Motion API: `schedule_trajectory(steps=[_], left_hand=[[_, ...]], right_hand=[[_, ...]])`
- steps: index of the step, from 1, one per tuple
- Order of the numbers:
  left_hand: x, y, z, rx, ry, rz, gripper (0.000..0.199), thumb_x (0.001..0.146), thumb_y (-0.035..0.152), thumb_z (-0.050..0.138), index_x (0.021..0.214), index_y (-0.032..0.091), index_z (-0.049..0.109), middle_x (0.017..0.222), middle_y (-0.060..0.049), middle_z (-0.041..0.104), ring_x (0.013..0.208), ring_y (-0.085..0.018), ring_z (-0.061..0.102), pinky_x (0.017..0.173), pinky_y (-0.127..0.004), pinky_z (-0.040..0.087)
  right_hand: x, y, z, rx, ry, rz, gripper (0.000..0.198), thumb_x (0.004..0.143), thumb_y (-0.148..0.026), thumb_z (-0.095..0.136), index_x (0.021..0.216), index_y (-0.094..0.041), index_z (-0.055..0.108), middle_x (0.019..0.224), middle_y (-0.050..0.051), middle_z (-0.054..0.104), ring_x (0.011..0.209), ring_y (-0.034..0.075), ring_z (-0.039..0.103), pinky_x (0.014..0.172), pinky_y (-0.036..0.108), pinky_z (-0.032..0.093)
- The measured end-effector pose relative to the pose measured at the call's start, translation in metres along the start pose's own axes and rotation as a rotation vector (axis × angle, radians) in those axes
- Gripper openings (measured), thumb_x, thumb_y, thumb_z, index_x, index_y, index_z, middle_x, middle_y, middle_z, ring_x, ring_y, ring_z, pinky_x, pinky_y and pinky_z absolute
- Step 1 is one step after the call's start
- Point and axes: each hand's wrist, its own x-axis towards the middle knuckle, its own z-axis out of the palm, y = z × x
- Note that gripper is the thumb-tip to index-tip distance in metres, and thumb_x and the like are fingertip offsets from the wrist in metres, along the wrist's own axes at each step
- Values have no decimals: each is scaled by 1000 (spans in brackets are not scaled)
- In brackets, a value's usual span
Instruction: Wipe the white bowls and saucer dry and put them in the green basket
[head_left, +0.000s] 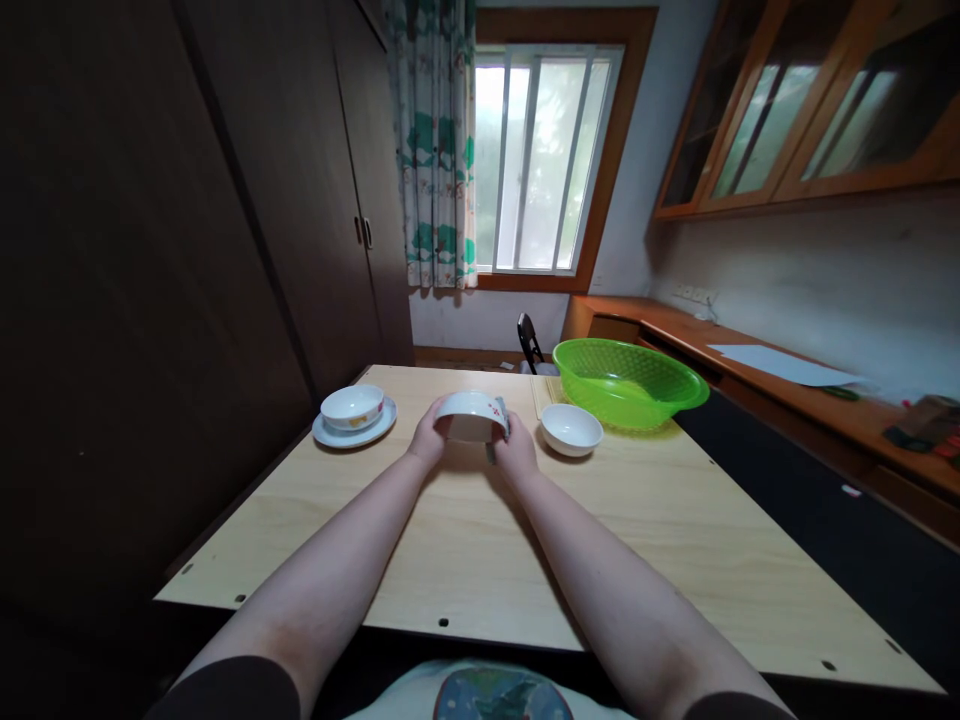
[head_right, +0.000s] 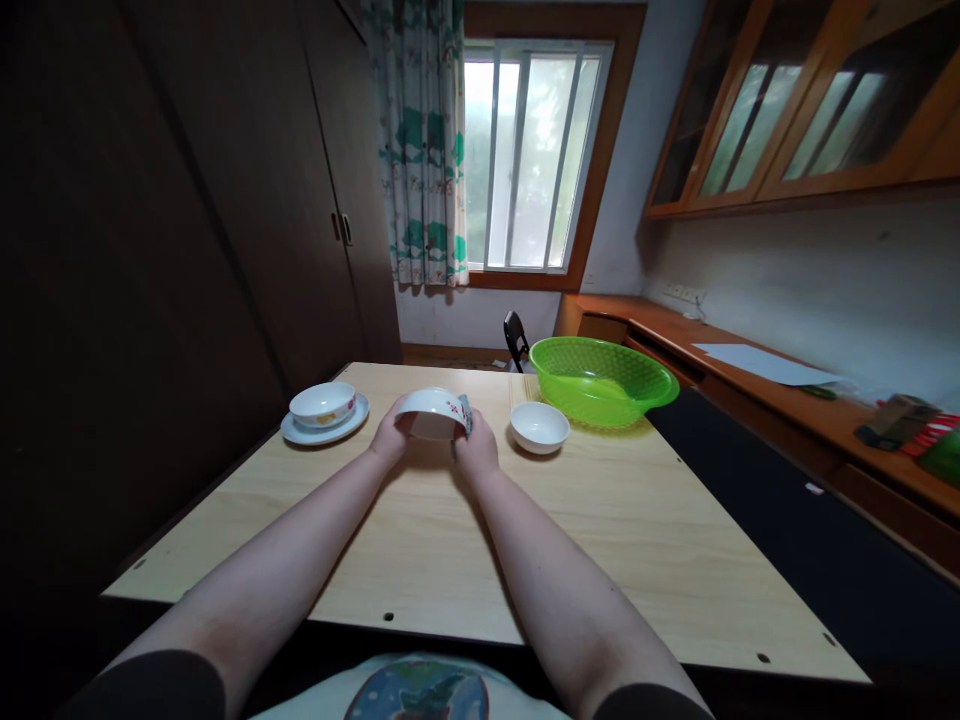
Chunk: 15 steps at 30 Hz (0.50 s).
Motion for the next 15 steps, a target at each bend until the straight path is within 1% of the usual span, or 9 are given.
schedule_trajectory(steps=[2, 4, 7, 9, 10, 12, 15], left_hand=[[0, 2, 4, 8, -13, -141, 55, 72, 48, 59, 117, 16, 56, 113, -12, 65, 96, -26, 63, 71, -34, 52], [1, 4, 7, 37, -34, -292, 51, 75, 45, 58, 117, 16, 55, 110, -13, 66, 84, -24, 66, 61, -31, 53], [2, 7, 8, 63, -55, -518, 43, 81, 43, 52, 110, 12, 57, 90, -14, 70, 66, -20, 67, 56, -29, 51], [3, 9, 7, 38, -102, -631, 39, 84, 42, 45, 104, 11, 58, 77, -13, 70, 63, -20, 66, 56, -29, 51], [3, 10, 6, 17, -136, -667, 37, 85, 40, 42, 101, 11, 58, 74, -13, 70, 64, -20, 66, 57, -29, 51], [3, 13, 6, -49, -207, -677, 34, 86, 36, 39, 96, 11, 59, 75, -13, 70, 68, -21, 67, 59, -29, 51], [2, 16, 6, -98, -227, -670, 32, 86, 36, 38, 90, 13, 59, 82, -14, 70, 74, -21, 67, 62, -29, 50]], right_hand=[[0, 2, 1, 27, 52, -12, 35, 82, -23, 44, 114, -14, 55, 106, 12, 65, 97, 23, 59, 83, 34, 46], [1, 4, 1, 37, 91, -53, 38, 80, -19, 45, 116, -14, 55, 107, 12, 64, 99, 23, 59, 86, 34, 46], [3, 7, 1, 33, 146, -122, 44, 79, -14, 44, 122, -16, 53, 111, 11, 64, 104, 23, 58, 91, 35, 44], [4, 7, 1, 15, 178, -137, 49, 78, -12, 43, 126, -16, 51, 114, 11, 63, 106, 24, 57, 92, 36, 44], [4, 7, 0, 0, 188, -131, 50, 78, -11, 43, 127, -16, 50, 114, 11, 63, 105, 24, 57, 92, 37, 45], [5, 7, -1, -35, 207, -100, 51, 77, -11, 43, 128, -15, 50, 112, 12, 64, 102, 25, 59, 89, 38, 46], [6, 8, -4, -78, 241, -75, 51, 77, -12, 44, 127, -14, 51, 107, 12, 65, 98, 26, 60, 85, 38, 48]])
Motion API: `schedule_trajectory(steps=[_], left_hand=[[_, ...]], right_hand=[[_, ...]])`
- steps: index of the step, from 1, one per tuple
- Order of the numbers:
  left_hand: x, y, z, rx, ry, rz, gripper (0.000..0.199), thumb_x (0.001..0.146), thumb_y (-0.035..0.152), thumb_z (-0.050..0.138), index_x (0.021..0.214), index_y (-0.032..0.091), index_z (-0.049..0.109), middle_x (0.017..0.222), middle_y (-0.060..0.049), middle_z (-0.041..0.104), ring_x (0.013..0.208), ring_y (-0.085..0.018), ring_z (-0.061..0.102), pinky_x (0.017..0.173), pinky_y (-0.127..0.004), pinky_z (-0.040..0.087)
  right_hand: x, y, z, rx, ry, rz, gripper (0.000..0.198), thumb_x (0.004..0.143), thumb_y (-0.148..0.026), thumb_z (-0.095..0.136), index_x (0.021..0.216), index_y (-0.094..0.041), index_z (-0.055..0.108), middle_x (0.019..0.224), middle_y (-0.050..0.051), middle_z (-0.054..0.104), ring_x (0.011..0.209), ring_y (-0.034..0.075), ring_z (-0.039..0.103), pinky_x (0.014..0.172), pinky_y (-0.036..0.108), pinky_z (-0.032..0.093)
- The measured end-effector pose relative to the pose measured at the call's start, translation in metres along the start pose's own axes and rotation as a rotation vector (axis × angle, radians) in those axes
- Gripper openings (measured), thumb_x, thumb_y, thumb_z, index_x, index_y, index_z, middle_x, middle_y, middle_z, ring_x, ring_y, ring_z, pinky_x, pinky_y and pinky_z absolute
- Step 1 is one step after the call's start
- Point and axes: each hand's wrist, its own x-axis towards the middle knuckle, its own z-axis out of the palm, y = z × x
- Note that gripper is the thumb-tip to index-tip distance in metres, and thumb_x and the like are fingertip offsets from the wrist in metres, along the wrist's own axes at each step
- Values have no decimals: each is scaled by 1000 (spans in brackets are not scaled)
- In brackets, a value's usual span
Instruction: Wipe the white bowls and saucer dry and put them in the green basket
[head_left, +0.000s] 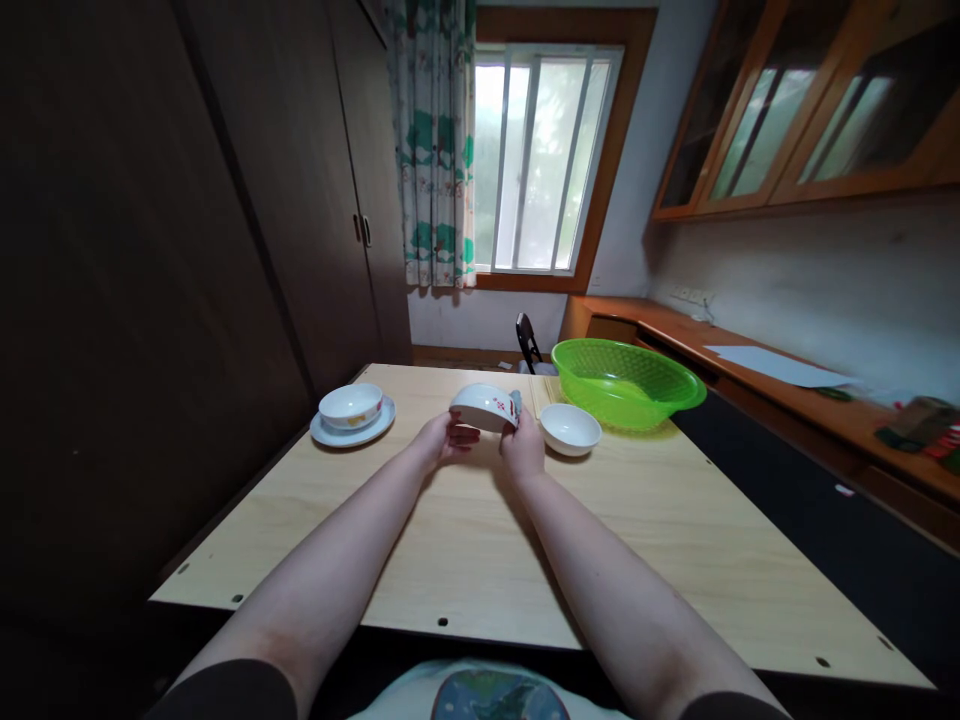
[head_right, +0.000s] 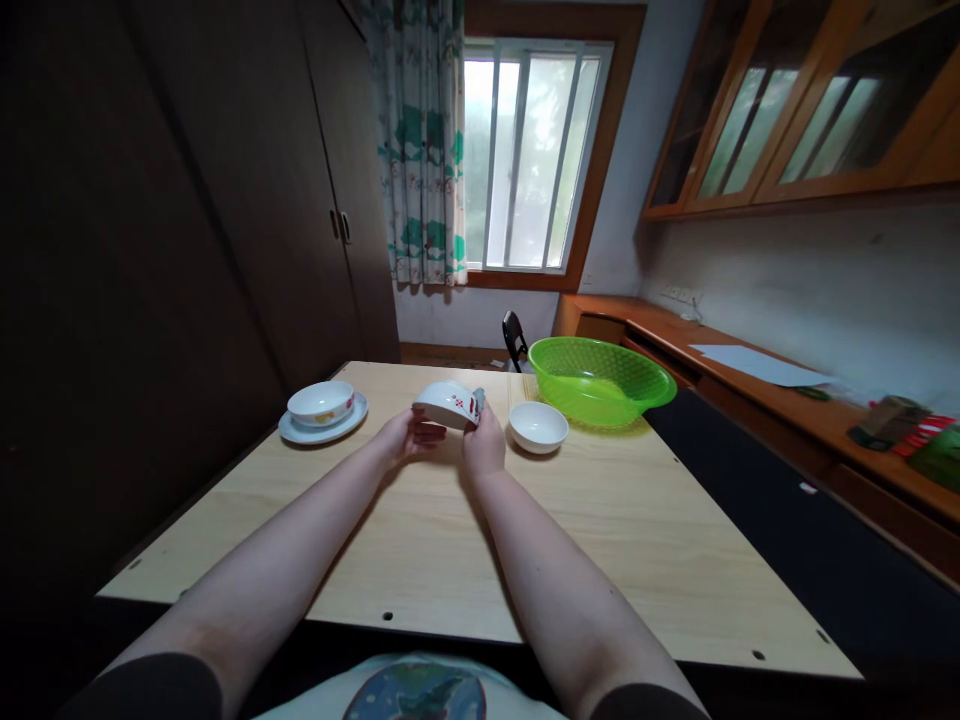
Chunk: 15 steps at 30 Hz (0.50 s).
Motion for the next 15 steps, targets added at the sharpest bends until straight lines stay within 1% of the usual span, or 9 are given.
schedule_trajectory(steps=[4, 6, 8, 10, 13, 15], left_hand=[[-1, 0, 1, 53, 33, -37, 35, 84, 44, 42, 83, 13, 59, 84, -15, 70, 76, -22, 66, 62, -31, 49], [-1, -2, 2, 88, 74, -52, 36, 82, 45, 43, 80, 13, 60, 83, -15, 69, 77, -23, 66, 64, -32, 48], [-1, -3, 3, 113, 76, -36, 35, 80, 44, 45, 78, 12, 62, 87, -16, 69, 82, -25, 65, 69, -34, 47], [-2, -5, 6, 89, 4, 71, 34, 77, 42, 51, 83, 12, 65, 96, -16, 69, 92, -26, 64, 77, -36, 45], [-4, -8, 11, 2, -107, 299, 36, 71, 40, 61, 95, 15, 67, 110, -13, 67, 107, -26, 58, 87, -36, 40], [-6, -10, 16, -26, -122, 362, 38, 69, 40, 66, 99, 16, 67, 110, -11, 67, 109, -26, 57, 89, -36, 39]], right_hand=[[1, 2, -1, -39, 27, -27, 55, 77, -11, 42, 132, -13, 47, 113, 13, 63, 102, 27, 59, 88, 39, 47], [1, 2, -1, -74, 11, -31, 58, 76, -10, 41, 133, -14, 45, 116, 13, 62, 103, 27, 58, 89, 40, 47], [1, 3, -1, -116, -15, -21, 61, 74, -7, 40, 134, -15, 44, 117, 13, 61, 103, 27, 59, 89, 40, 47], [1, 3, -2, -162, -38, -9, 64, 72, -5, 40, 135, -15, 43, 117, 13, 62, 101, 27, 59, 88, 39, 48], [1, 5, -1, -227, -61, -16, 64, 71, -4, 40, 135, -13, 43, 116, 13, 62, 99, 27, 61, 86, 38, 49], [0, 4, -1, -251, -78, -40, 63, 72, -5, 40, 134, -14, 43, 118, 13, 62, 99, 26, 61, 86, 37, 49]])
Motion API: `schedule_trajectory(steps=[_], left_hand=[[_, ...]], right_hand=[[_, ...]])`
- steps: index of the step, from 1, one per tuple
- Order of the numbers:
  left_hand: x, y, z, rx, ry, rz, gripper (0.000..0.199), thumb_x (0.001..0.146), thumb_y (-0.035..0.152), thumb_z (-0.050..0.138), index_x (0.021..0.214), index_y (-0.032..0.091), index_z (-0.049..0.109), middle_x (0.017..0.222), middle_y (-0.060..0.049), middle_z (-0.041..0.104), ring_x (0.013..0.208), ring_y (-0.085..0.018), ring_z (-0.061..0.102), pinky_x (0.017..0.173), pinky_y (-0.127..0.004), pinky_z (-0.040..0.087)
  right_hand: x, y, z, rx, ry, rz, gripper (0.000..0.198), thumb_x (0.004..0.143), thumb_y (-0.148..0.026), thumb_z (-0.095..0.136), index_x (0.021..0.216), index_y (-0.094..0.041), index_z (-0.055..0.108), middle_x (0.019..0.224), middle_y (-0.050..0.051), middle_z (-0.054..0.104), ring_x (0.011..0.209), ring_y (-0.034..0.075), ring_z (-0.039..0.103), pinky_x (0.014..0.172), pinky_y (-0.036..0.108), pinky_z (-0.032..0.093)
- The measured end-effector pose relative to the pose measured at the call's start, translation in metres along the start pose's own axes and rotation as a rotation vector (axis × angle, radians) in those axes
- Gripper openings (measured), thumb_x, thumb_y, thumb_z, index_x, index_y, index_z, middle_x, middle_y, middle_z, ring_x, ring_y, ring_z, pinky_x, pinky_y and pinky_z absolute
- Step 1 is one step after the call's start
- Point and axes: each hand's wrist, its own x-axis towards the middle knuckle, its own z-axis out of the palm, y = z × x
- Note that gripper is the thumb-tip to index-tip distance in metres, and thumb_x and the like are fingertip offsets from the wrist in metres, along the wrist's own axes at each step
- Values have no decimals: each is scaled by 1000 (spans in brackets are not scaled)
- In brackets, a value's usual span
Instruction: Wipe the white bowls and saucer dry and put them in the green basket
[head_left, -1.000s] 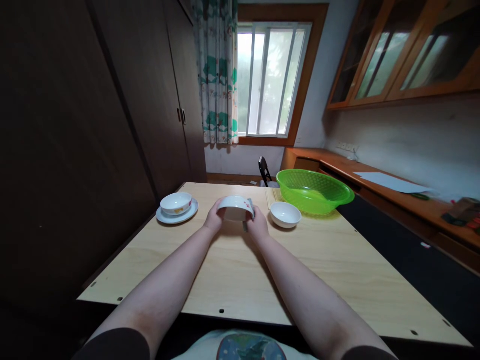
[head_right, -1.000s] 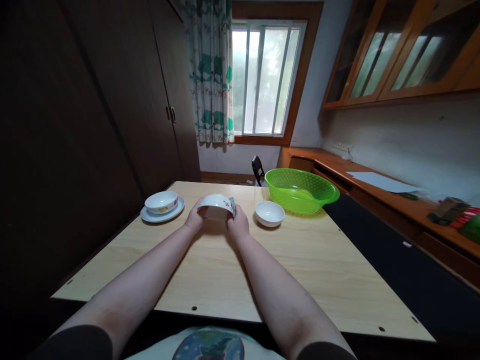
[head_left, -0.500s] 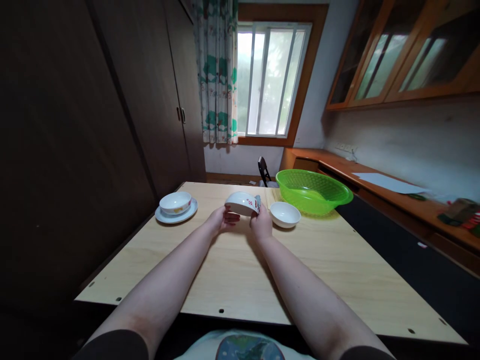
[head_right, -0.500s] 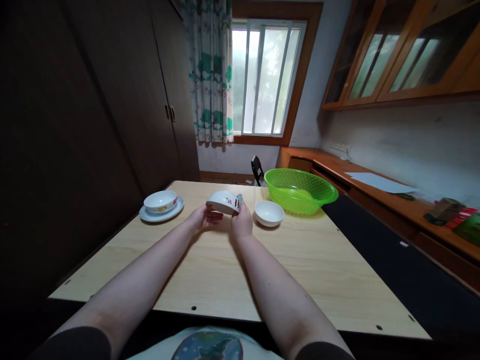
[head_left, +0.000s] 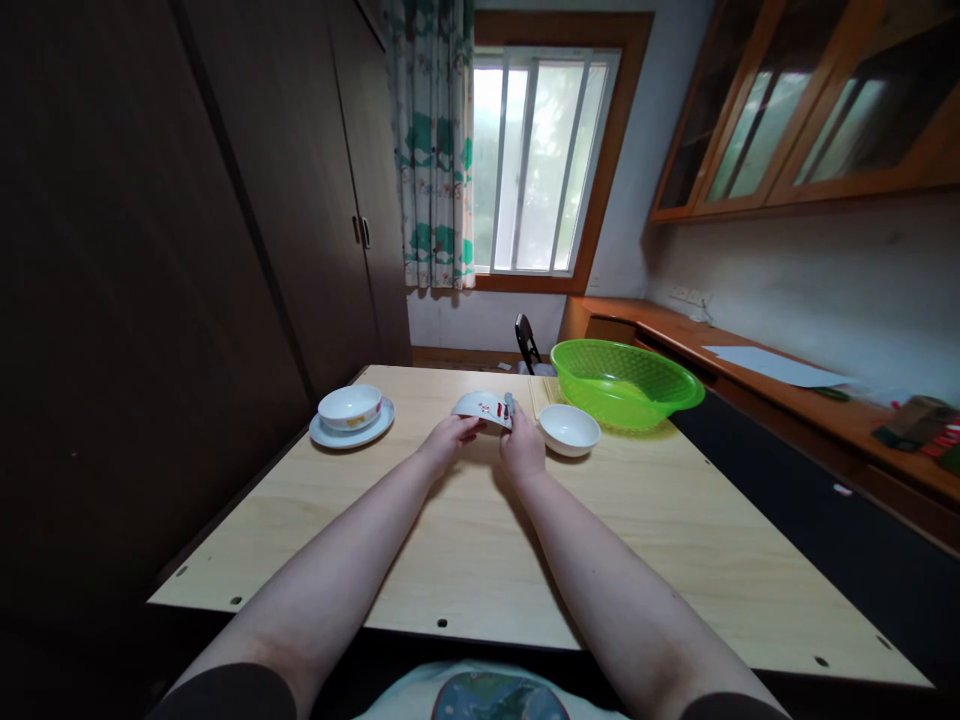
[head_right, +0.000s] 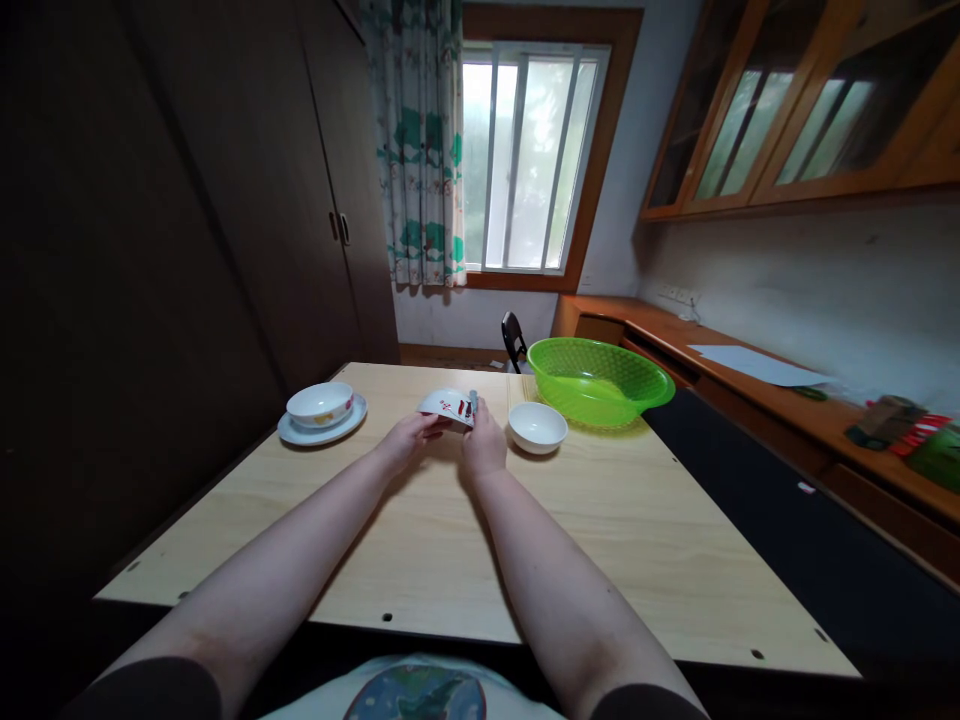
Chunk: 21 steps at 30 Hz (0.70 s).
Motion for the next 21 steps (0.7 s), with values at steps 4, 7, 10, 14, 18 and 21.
schedule_trajectory(steps=[4, 7, 10, 14, 18, 21], left_hand=[[-1, -3, 8, -166, 65, 28, 35, 73, 42, 67, 97, 16, 66, 103, -10, 69, 101, -22, 61, 88, -33, 41], [-1, -3, 11, -389, 111, 60, 28, 77, 37, 65, 94, 15, 65, 96, -8, 70, 91, -20, 64, 87, -33, 44], [0, -2, 13, -530, 111, 67, 20, 79, 27, 62, 93, 13, 65, 93, -9, 70, 89, -20, 65, 88, -36, 47], [2, 0, 10, -594, 151, 100, 13, 76, 14, 59, 88, 12, 64, 87, -8, 70, 84, -17, 65, 89, -32, 48], [6, -1, 2, -489, 221, 160, 16, 72, 15, 64, 88, 12, 63, 83, -7, 70, 81, -17, 66, 84, -31, 48], [9, 0, -5, -268, 237, 246, 30, 70, 27, 68, 97, 14, 61, 91, -8, 70, 88, -20, 65, 83, -33, 47]], right_hand=[[-4, -7, 0, -35, -49, -99, 61, 75, -6, 41, 135, -15, 41, 126, 11, 57, 104, 25, 60, 88, 36, 49], [-7, -13, 0, -34, -64, -160, 59, 77, -7, 40, 136, -16, 39, 131, 10, 54, 108, 25, 58, 91, 37, 48], [-8, -13, 2, -16, -81, -188, 60, 78, -8, 42, 137, -15, 38, 133, 11, 51, 112, 26, 56, 93, 39, 47], [-7, -7, 7, 69, -123, -246, 63, 77, -10, 48, 139, -15, 34, 137, 12, 48, 119, 26, 52, 99, 41, 44], [-6, -3, 13, 150, -129, -304, 58, 82, -17, 50, 139, -14, 35, 139, 14, 44, 125, 26, 46, 101, 41, 42], [-6, -2, 13, 173, -141, -324, 52, 85, -20, 49, 137, -18, 40, 137, 11, 48, 122, 25, 50, 100, 41, 44]])
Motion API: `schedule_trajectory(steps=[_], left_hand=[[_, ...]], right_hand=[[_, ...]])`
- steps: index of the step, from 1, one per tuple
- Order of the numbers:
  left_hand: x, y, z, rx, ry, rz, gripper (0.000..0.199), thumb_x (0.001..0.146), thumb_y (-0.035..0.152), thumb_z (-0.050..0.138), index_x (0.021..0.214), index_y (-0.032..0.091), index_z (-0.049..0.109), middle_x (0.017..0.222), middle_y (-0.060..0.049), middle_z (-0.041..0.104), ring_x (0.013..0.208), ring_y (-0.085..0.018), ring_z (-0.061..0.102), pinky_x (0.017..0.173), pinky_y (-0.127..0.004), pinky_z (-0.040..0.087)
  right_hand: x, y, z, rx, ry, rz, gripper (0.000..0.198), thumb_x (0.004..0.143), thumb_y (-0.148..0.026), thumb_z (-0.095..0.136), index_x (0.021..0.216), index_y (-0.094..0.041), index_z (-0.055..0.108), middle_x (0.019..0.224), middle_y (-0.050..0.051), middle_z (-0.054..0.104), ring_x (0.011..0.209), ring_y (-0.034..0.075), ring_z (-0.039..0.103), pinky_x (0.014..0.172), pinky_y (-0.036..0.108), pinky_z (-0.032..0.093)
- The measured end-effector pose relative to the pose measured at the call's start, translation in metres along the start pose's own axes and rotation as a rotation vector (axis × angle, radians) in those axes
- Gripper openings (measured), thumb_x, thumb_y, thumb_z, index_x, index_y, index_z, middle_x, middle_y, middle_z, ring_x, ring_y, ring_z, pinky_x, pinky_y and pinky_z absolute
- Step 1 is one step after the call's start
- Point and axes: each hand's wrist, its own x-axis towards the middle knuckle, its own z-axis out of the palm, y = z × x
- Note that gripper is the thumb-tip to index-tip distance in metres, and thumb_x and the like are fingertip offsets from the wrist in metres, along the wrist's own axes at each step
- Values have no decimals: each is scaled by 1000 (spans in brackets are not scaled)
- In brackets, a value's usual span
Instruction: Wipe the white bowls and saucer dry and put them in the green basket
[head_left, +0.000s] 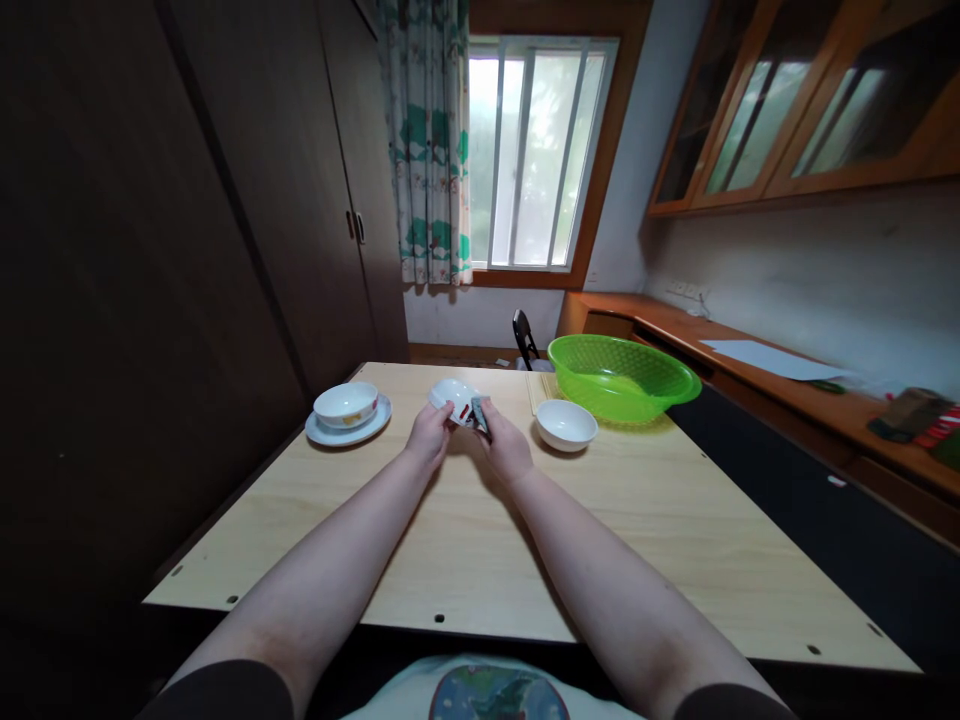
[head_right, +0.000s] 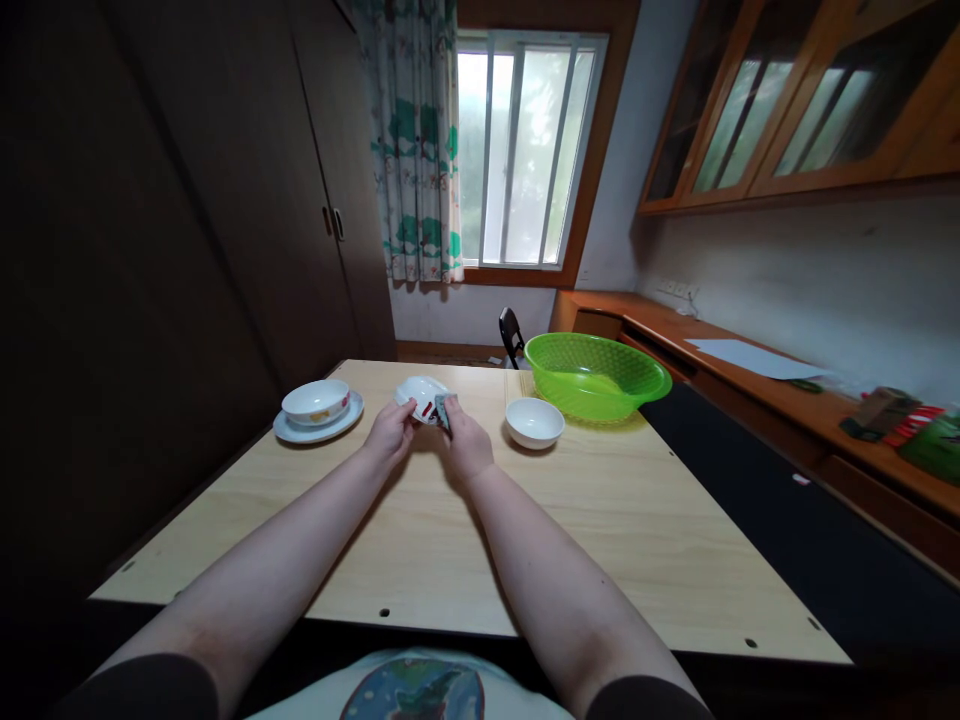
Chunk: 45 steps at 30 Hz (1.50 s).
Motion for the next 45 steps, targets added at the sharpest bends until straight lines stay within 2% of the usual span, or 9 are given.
schedule_trajectory(steps=[7, 11, 18, 26, 28, 31, 33, 37, 45], left_hand=[[-1, 10, 0, 374, -63, 196, 50, 73, 48, 63, 109, 15, 54, 102, -10, 67, 97, -22, 61, 86, -33, 45], [-7, 13, 1, 529, -24, 227, 44, 80, 52, 52, 107, 17, 54, 97, -9, 66, 90, -21, 61, 78, -30, 47], [-17, 12, -2, 886, 15, 358, 31, 86, 41, 46, 103, 18, 58, 88, -7, 65, 80, -21, 59, 73, -29, 44], [-31, 6, 6, 952, -82, 284, 25, 77, 38, 58, 96, 24, 66, 79, -5, 65, 79, -22, 57, 76, -28, 40], [-33, 6, 6, 973, -123, 285, 24, 76, 39, 58, 94, 25, 67, 77, -5, 64, 75, -22, 56, 76, -28, 39], [-34, 8, 5, 1008, -150, 299, 22, 77, 38, 57, 91, 24, 66, 73, -5, 62, 69, -20, 54, 73, -29, 39], [-35, 10, 4, 995, -137, 302, 20, 77, 38, 56, 87, 24, 66, 70, -5, 60, 66, -20, 53, 72, -29, 39], [-35, 12, 3, 988, -147, 311, 20, 78, 37, 55, 87, 23, 65, 68, -4, 59, 65, -19, 52, 70, -28, 38], [-38, 8, 7, 848, -97, 283, 24, 77, 38, 55, 91, 21, 65, 72, -4, 63, 67, -18, 53, 69, -28, 39]], right_hand=[[-1, -4, -5, 68, 62, 49, 43, 85, -14, 41, 126, -21, 54, 120, 7, 62, 109, 19, 59, 95, 36, 47], [-1, -5, -7, 148, 143, 150, 39, 84, -17, 44, 121, -18, 58, 116, 9, 65, 107, 20, 60, 94, 37, 47], [4, -11, -8, 330, 381, 370, 39, 84, -27, 45, 118, -15, 60, 114, 12, 64, 106, 23, 58, 95, 43, 44], [12, -18, -14, 436, 611, 517, 49, 90, -37, 36, 127, -9, 50, 122, 17, 59, 113, 24, 55, 96, 42, 44], [10, -20, -15, 399, 541, 394, 48, 91, -36, 35, 129, -11, 49, 124, 16, 58, 115, 24, 54, 97, 43, 43], [7, -27, -18, 240, 284, 7, 42, 90, -32, 41, 127, -17, 53, 131, 11, 53, 124, 23, 48, 104, 43, 38], [5, -30, -21, 122, 166, -148, 41, 89, -30, 43, 127, -20, 53, 135, 9, 50, 128, 23, 43, 106, 44, 36], [3, -27, -25, 23, 105, -227, 43, 90, -30, 42, 131, -22, 49, 138, 8, 47, 130, 23, 41, 105, 47, 36], [2, -25, -22, 16, 159, -264, 39, 89, -25, 44, 127, -22, 53, 135, 8, 50, 130, 23, 41, 105, 47, 37]])
